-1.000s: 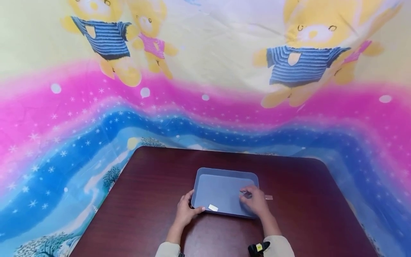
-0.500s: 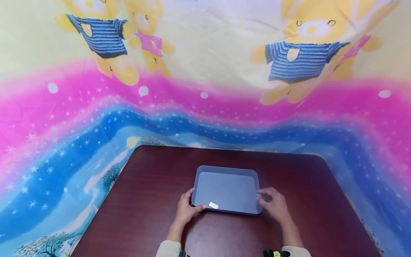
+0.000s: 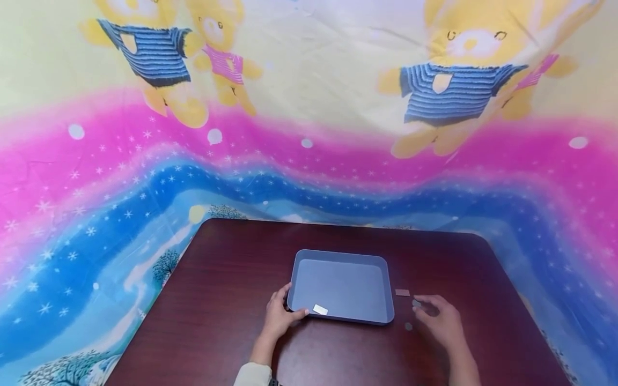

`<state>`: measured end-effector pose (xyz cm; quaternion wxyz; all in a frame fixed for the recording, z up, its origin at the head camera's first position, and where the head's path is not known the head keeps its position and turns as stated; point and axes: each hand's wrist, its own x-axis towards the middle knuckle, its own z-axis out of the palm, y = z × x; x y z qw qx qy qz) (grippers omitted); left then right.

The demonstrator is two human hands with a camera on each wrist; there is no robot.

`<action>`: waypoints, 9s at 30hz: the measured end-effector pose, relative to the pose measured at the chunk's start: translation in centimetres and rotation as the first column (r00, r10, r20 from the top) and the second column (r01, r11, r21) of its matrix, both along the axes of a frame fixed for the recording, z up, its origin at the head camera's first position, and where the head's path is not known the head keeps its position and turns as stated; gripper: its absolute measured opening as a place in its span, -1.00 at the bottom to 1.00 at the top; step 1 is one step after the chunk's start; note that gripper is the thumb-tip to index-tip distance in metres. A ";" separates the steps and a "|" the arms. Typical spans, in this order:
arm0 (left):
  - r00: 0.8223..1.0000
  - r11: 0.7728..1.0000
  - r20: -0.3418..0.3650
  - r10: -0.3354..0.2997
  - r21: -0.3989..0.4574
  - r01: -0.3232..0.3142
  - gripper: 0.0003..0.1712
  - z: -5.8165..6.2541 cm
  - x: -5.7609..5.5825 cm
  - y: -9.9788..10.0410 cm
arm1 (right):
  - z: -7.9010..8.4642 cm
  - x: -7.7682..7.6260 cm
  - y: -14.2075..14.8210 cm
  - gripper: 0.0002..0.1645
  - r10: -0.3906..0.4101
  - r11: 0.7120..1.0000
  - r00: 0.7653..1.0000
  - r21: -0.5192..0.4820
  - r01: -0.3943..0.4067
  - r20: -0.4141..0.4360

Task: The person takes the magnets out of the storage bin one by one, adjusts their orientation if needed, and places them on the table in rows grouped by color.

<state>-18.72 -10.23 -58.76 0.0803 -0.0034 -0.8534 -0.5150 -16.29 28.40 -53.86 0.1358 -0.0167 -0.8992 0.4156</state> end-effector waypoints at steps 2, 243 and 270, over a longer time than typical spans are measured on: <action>1.000 1.000 0.001 0.002 0.003 -0.002 0.01 -0.1 0.0 0.0 | -0.3 0.4 0.7 -0.67 -0.023 1.000 1.000 -0.020 0.023 0.019; 1.000 0.993 0.029 0.002 0.117 -0.006 -0.03 -0.5 0.0 -0.3 | -3.9 -9.5 -19.9 -0.78 0.486 0.769 0.861 0.394 -0.503 0.149; 1.000 0.992 0.014 -0.025 0.125 0.023 -0.05 -0.3 0.2 -0.3 | -4.5 -9.5 -19.6 -0.87 0.533 0.817 0.846 0.238 -0.525 0.039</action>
